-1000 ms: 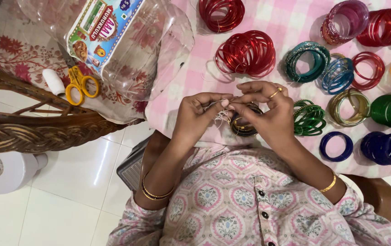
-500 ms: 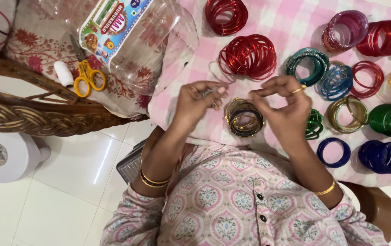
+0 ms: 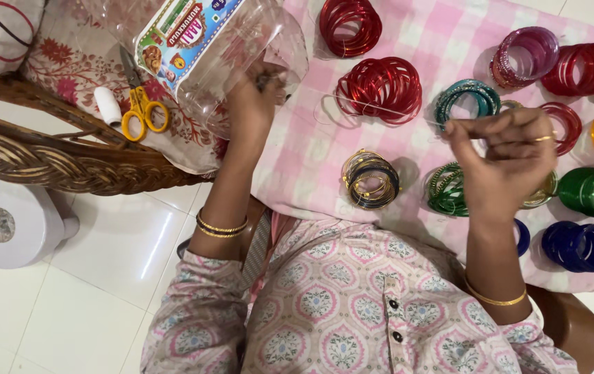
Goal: The person sits and sorts colorful bangles into piles by color, gathering each color into a stack. They then wrap thread around each stack of bangles to bundle the sets together and place the finished bundles back on the cloth.
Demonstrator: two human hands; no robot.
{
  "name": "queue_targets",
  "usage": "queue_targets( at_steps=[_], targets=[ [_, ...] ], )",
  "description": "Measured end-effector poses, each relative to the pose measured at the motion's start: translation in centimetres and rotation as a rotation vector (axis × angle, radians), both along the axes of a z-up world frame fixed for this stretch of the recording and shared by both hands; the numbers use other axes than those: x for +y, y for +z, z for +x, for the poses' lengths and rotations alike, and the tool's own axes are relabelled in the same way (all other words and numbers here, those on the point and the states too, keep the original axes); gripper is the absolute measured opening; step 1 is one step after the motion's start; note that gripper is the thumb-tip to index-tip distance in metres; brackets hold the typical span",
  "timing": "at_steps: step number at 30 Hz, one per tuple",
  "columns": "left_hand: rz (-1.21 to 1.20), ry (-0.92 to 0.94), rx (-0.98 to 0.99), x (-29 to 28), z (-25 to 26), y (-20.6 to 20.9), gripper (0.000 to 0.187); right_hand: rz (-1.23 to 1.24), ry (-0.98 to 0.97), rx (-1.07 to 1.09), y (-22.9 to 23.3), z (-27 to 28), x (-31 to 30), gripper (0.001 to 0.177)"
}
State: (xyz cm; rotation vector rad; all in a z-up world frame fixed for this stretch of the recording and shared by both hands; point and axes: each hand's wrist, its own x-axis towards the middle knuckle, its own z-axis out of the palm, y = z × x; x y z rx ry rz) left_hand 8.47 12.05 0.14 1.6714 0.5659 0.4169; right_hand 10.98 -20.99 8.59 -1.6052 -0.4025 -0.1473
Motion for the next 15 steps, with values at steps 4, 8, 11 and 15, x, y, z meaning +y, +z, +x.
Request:
queue_targets(
  at_steps=[4, 8, 11, 15],
  targets=[
    [0.256, 0.107, -0.028, 1.1, 0.8, -2.5, 0.014, -0.052, -0.07, -0.063, 0.9, 0.5, -1.4, 0.038],
    [0.785, 0.219, -0.065, 3.0, 1.2, -5.2, 0.017, -0.04, -0.124, -0.181, 1.3, 0.9, -3.2, 0.045],
    [0.732, 0.255, -0.032, 4.2, 1.4, -6.8, 0.015, -0.012, -0.202, -0.11, 1.3, 1.2, -4.7, 0.041],
    [0.858, 0.242, -0.058, 4.3, 1.9, -7.4, 0.018, -0.001, -0.272, 0.005, 0.9, 1.2, -6.2, 0.034]
  ],
)
